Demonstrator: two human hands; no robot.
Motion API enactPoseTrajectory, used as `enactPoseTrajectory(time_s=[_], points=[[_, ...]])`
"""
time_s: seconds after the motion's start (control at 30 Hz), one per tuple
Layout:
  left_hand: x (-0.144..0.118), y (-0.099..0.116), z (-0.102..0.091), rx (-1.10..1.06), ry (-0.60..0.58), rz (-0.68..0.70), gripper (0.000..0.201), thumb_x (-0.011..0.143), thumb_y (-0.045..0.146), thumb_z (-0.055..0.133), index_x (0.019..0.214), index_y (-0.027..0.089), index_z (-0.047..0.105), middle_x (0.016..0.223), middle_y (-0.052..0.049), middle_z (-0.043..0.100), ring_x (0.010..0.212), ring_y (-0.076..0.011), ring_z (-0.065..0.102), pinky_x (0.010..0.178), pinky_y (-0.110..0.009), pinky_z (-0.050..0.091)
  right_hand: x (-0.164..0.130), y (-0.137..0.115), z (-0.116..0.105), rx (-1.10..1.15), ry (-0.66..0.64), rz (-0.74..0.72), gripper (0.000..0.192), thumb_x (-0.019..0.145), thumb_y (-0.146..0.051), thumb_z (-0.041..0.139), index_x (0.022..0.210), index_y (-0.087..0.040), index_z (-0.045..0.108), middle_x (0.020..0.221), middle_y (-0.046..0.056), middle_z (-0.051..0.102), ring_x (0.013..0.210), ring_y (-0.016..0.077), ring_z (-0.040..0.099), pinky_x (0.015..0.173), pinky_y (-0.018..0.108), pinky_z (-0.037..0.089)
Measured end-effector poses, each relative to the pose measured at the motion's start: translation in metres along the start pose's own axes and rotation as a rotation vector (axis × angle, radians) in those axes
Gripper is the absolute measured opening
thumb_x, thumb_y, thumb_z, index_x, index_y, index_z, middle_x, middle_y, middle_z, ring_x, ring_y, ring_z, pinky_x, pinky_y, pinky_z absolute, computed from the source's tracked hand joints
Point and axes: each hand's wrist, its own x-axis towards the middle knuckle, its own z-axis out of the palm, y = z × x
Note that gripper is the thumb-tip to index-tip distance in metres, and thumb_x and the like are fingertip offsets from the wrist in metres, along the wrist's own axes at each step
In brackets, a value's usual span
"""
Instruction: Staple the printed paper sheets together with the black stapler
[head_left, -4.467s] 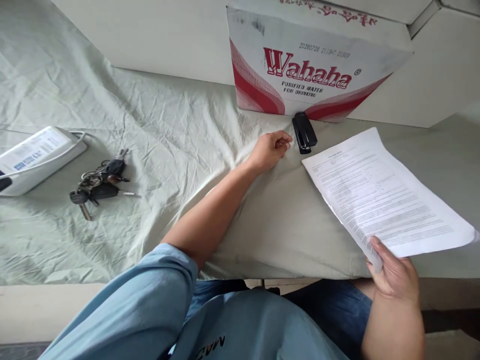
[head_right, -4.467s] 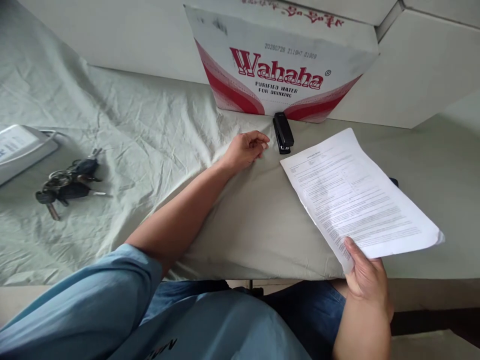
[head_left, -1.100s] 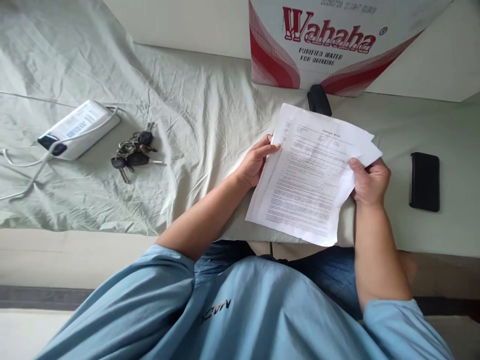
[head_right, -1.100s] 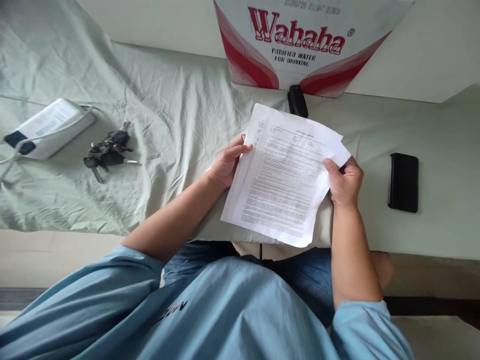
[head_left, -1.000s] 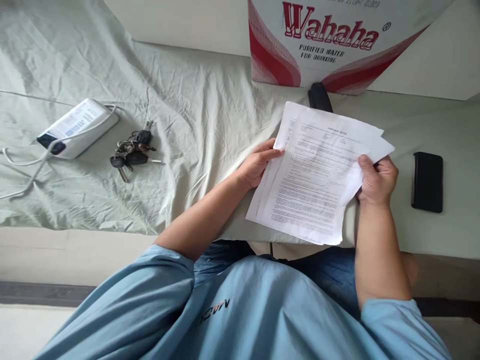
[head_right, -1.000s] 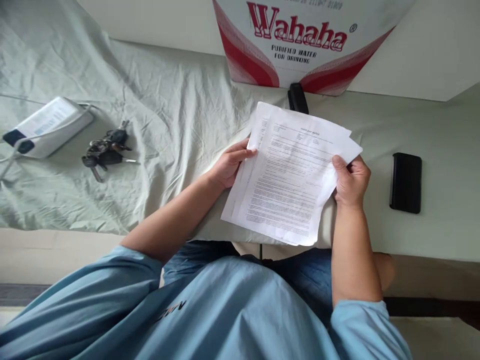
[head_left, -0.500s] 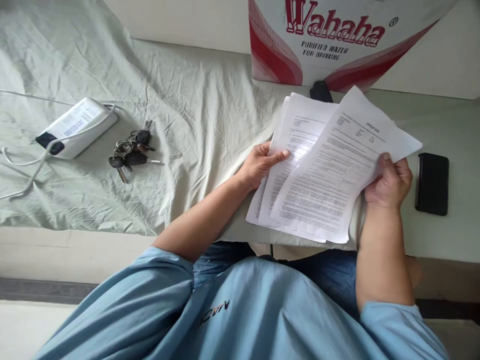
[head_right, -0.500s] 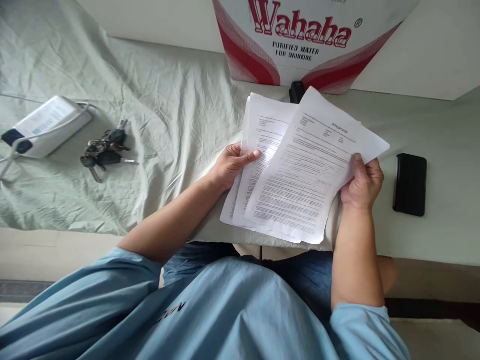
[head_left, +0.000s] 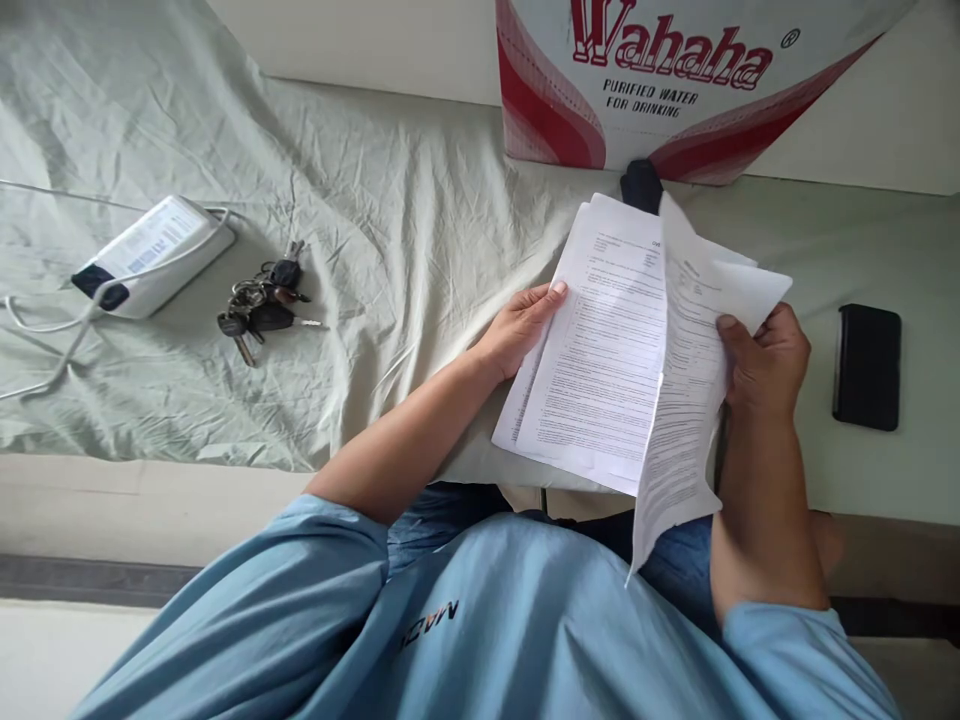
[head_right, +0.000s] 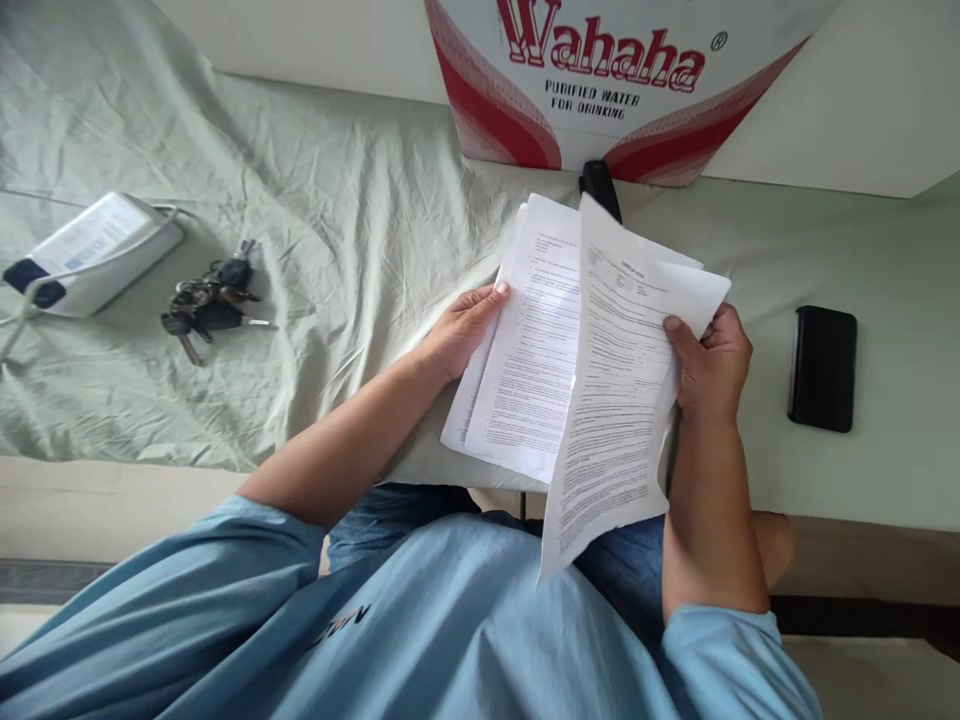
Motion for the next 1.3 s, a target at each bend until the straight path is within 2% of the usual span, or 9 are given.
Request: enactPoseTrajectory(time_s=[0.1, 0.2, 0.37, 0.47, 0.6, 0.8, 0.97, 1.17, 1.3], points=[[0.001, 0.000, 0.001, -0.036, 0.020, -0.009, 0.061, 0.098, 0.074, 0.084, 0.128, 0.021, 0.085, 0.101, -0.011, 0.090, 0.109, -0.0347, 0.089, 0.098, -0.044, 0.072, 0.000, -0.001, -0.003, -0.026, -0.028, 0.008, 0.062, 0.057, -0.041, 0.107, 0.110, -0.021, 0.084, 0.106, 0.004, 0.089, 0.092, 0.0207, 0.076, 0.092, 0.040, 0.066], [0.000, 0.001, 0.003, -0.064, 0.035, 0.001, 0.064, 0.097, 0.074, 0.085, 0.131, 0.020, 0.083, 0.105, -0.012, 0.090, 0.110, -0.0357, 0.088, 0.099, -0.046, 0.071, 0.001, -0.001, -0.006, -0.062, -0.011, -0.010, 0.059, 0.056, -0.049, 0.109, 0.102, -0.021, 0.084, 0.103, 0.005, 0.088, 0.089, 0.0217, 0.074, 0.096, 0.044, 0.066], [-0.002, 0.002, 0.006, -0.093, 0.042, 0.021, 0.065, 0.096, 0.071, 0.088, 0.138, 0.022, 0.080, 0.117, -0.011, 0.089, 0.119, -0.0350, 0.086, 0.106, -0.046, 0.069, 0.001, -0.003, -0.006, -0.042, 0.071, -0.056, 0.047, 0.059, -0.041, 0.104, 0.095, -0.019, 0.085, 0.098, 0.006, 0.085, 0.091, 0.0224, 0.074, 0.101, 0.045, 0.064], [-0.002, 0.001, 0.005, -0.103, 0.019, 0.020, 0.067, 0.095, 0.071, 0.089, 0.140, 0.023, 0.078, 0.122, -0.010, 0.088, 0.122, -0.0345, 0.085, 0.108, -0.045, 0.068, -0.002, -0.007, -0.002, -0.034, 0.074, -0.062, 0.043, 0.061, -0.040, 0.101, 0.095, -0.018, 0.087, 0.099, 0.007, 0.086, 0.094, 0.0239, 0.076, 0.105, 0.046, 0.064], [-0.002, 0.000, 0.004, -0.106, 0.032, 0.007, 0.062, 0.098, 0.071, 0.086, 0.140, 0.025, 0.079, 0.120, -0.009, 0.088, 0.120, -0.0344, 0.085, 0.105, -0.045, 0.069, -0.008, -0.015, 0.001, -0.050, 0.039, -0.056, 0.038, 0.065, -0.041, 0.098, 0.094, -0.019, 0.086, 0.103, 0.007, 0.086, 0.106, 0.0263, 0.079, 0.114, 0.048, 0.063], [-0.001, -0.001, 0.003, -0.116, 0.035, 0.014, 0.061, 0.099, 0.072, 0.083, 0.140, 0.027, 0.078, 0.116, -0.008, 0.089, 0.120, -0.0354, 0.085, 0.103, -0.046, 0.070, -0.019, -0.023, -0.002, -0.120, 0.020, -0.012, 0.034, 0.072, -0.048, 0.096, 0.094, -0.024, 0.086, 0.096, 0.004, 0.087, 0.115, 0.0282, 0.080, 0.122, 0.050, 0.060], [0.000, -0.003, 0.000, -0.129, 0.009, 0.000, 0.064, 0.096, 0.074, 0.085, 0.139, 0.027, 0.079, 0.110, -0.008, 0.089, 0.118, -0.0376, 0.086, 0.101, -0.048, 0.071, -0.029, -0.021, 0.003, -0.124, 0.035, 0.081, 0.037, 0.076, -0.050, 0.094, 0.101, -0.023, 0.089, 0.108, 0.004, 0.090, 0.118, 0.0268, 0.082, 0.126, 0.049, 0.059], [0.001, -0.005, -0.004, -0.126, -0.046, -0.021, 0.068, 0.096, 0.078, 0.083, 0.140, 0.026, 0.079, 0.105, -0.009, 0.089, 0.116, -0.0381, 0.087, 0.099, -0.047, 0.072, -0.038, -0.021, 0.012, -0.139, 0.109, 0.130, 0.034, 0.075, -0.048, 0.093, 0.099, -0.024, 0.091, 0.116, 0.004, 0.091, 0.117, 0.0274, 0.082, 0.120, 0.050, 0.064], [0.000, -0.003, -0.003, -0.121, -0.079, -0.031, 0.069, 0.095, 0.080, 0.082, 0.135, 0.025, 0.080, 0.103, -0.009, 0.089, 0.114, -0.0383, 0.087, 0.097, -0.047, 0.073, -0.040, -0.018, 0.013, -0.112, 0.108, 0.147, 0.039, 0.078, -0.048, 0.094, 0.106, -0.022, 0.091, 0.119, 0.005, 0.090, 0.116, 0.0260, 0.082, 0.117, 0.048, 0.064]])
